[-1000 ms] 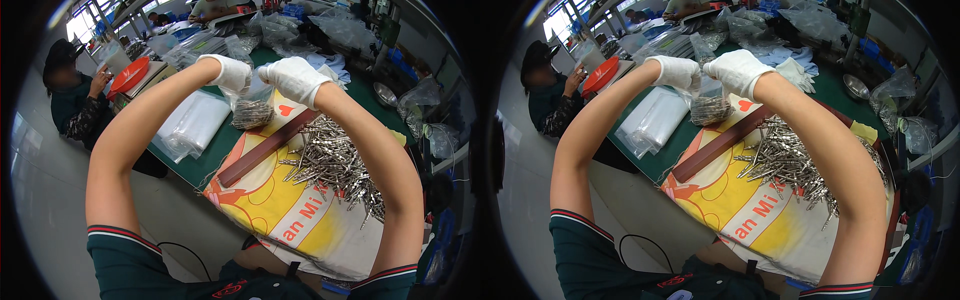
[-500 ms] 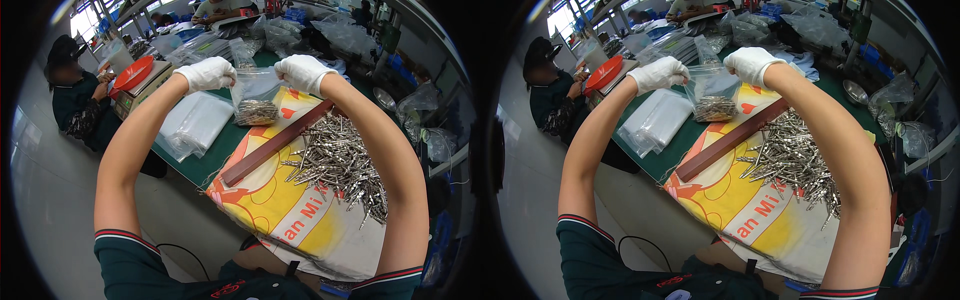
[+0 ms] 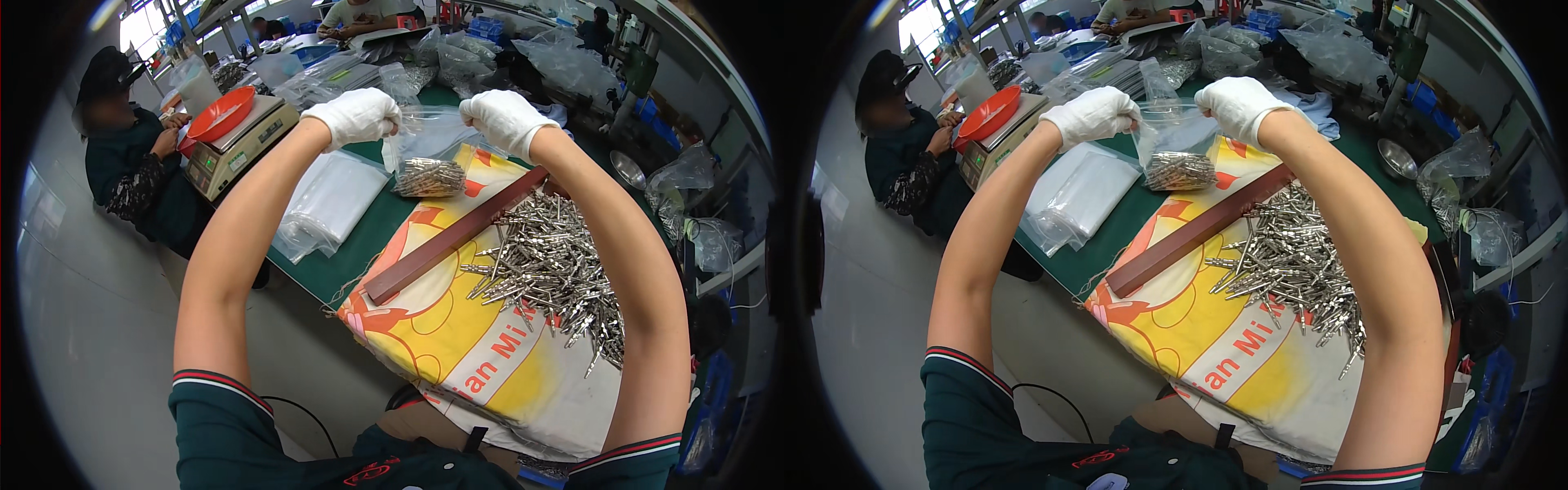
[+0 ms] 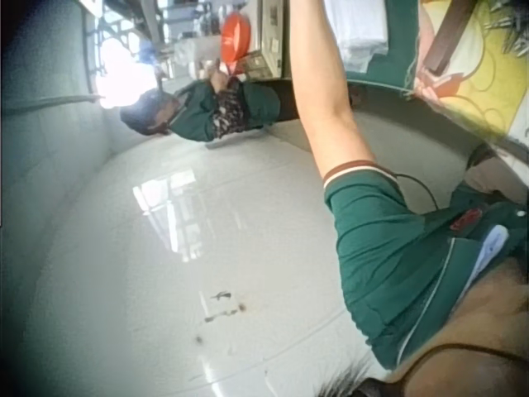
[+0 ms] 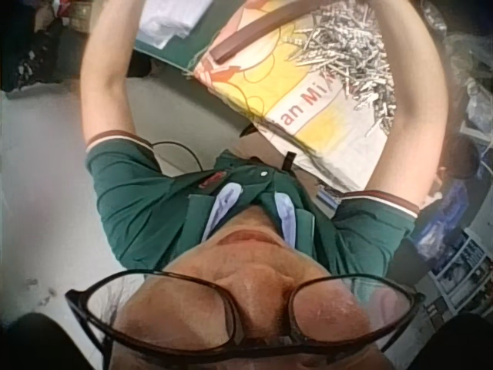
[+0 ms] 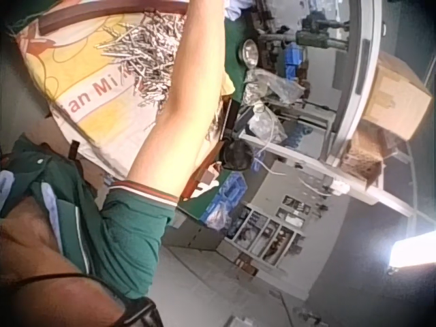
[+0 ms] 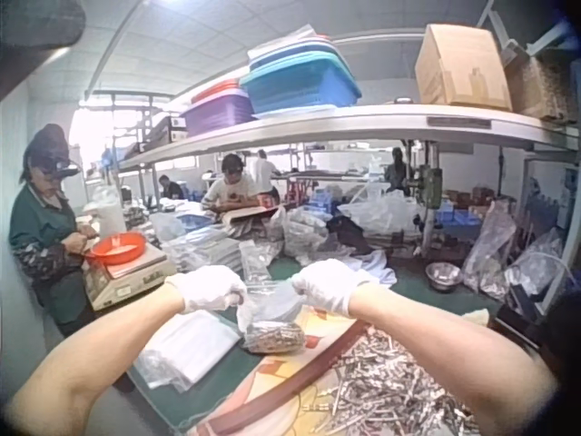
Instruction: Manually aligning and sorting small metal pin-like components on a workbench in a factory setting.
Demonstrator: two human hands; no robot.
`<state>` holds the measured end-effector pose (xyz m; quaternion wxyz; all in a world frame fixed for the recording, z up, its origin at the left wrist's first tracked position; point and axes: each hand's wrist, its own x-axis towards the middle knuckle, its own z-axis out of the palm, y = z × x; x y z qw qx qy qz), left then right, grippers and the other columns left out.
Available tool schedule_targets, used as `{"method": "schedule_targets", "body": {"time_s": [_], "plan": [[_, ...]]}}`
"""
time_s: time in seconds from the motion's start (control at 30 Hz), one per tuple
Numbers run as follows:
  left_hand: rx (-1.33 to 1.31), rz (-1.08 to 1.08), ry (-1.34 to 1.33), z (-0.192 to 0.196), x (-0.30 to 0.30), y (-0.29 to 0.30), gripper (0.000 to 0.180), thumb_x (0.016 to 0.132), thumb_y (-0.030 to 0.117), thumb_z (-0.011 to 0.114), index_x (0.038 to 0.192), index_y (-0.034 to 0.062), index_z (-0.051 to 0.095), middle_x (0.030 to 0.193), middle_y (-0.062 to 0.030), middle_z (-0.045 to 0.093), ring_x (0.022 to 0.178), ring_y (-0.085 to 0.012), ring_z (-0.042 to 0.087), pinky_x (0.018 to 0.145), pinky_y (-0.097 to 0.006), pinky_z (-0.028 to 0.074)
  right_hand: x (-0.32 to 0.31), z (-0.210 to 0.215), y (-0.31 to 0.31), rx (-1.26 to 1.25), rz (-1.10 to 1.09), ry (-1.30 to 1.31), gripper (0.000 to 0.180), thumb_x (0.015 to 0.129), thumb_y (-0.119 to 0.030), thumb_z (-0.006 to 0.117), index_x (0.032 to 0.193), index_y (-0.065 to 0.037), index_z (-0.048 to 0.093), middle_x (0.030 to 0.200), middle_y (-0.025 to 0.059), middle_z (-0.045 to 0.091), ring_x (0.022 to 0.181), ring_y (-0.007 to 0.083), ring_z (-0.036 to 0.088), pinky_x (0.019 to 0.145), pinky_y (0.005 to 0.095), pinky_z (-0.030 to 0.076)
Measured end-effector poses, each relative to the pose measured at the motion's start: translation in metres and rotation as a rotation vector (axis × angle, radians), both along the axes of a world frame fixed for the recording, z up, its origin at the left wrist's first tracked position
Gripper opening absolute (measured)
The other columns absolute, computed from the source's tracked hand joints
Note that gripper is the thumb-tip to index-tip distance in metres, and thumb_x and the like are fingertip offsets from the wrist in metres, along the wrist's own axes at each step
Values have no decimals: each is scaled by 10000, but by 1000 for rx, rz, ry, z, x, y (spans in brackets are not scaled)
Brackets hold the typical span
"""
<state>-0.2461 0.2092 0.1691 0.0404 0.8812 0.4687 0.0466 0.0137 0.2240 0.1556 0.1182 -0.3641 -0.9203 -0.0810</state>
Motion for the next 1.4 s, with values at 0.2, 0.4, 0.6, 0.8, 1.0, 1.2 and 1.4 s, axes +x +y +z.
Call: {"method": "schedule_targets", "body": {"time_s": [0.2, 0.4, 0.6, 0.8, 1.0, 1.2, 1.4], "plan": [[14, 51, -53, -18, -11, -3, 234, 805, 89, 588, 985, 71, 736, 943, -168, 720, 912, -346, 683, 835, -393, 533, -6, -14, -6, 46, 0, 75, 117, 862, -80, 601, 941, -60, 684, 898, 175, 692, 862, 366, 666, 761, 411, 526], [239, -42, -210, -35, 5, -25, 298, 833, 18, 568, 1116, 10, 659, 1132, -185, 673, 1071, -334, 642, 954, -368, 499, 22, -25, -30, 54, -8, 375, 263, 899, -58, 623, 1158, -52, 665, 1041, 163, 701, 975, 322, 675, 859, 373, 535], [584, -110, -296, -35, 8, -115, 371, 826, -21, 616, 1195, 26, 613, 1036, -129, 624, 883, -265, 612, 784, -332, 492, 93, -30, -151, -18, -126, 625, 173, 872, -81, 659, 1029, -23, 701, 918, 159, 710, 804, 308, 699, 721, 340, 554], [61, -266, -514, -83, 62, -193, 116, 827, 4, 656, 938, 19, 627, 765, -104, 571, 652, -242, 559, 617, -320, 450, 147, -97, -270, -110, -532, 635, 94, 821, -8, 678, 909, -38, 694, 797, 118, 665, 694, 261, 655, 645, 331, 519], [-4, -126, -266, -137, 130, -193, 310, 828, 257, 707, 1011, 12, 659, 883, -195, 637, 768, -374, 627, 684, -455, 497, 116, -124, -283, -146, -571, 452, 85, 802, -117, 688, 861, -59, 704, 775, 120, 656, 737, 306, 651, 670, 412, 522], [71, 11, -187, -153, 167, -185, 484, 770, 394, 766, 956, -30, 628, 884, -215, 637, 795, -376, 652, 707, -451, 531, 85, -125, -241, -107, -576, 143, 367, 759, -342, 759, 908, -21, 662, 800, 152, 660, 771, 318, 663, 693, 431, 531], [81, 32, -189, -156, 176, -176, 352, 790, 303, 733, 891, -13, 613, 878, -227, 656, 814, -387, 662, 724, -463, 533, 80, -128, -225, -213, -623, 73, 322, 782, -335, 727, 831, -26, 650, 795, 181, 677, 768, 340, 676, 695, 442, 535]]}}
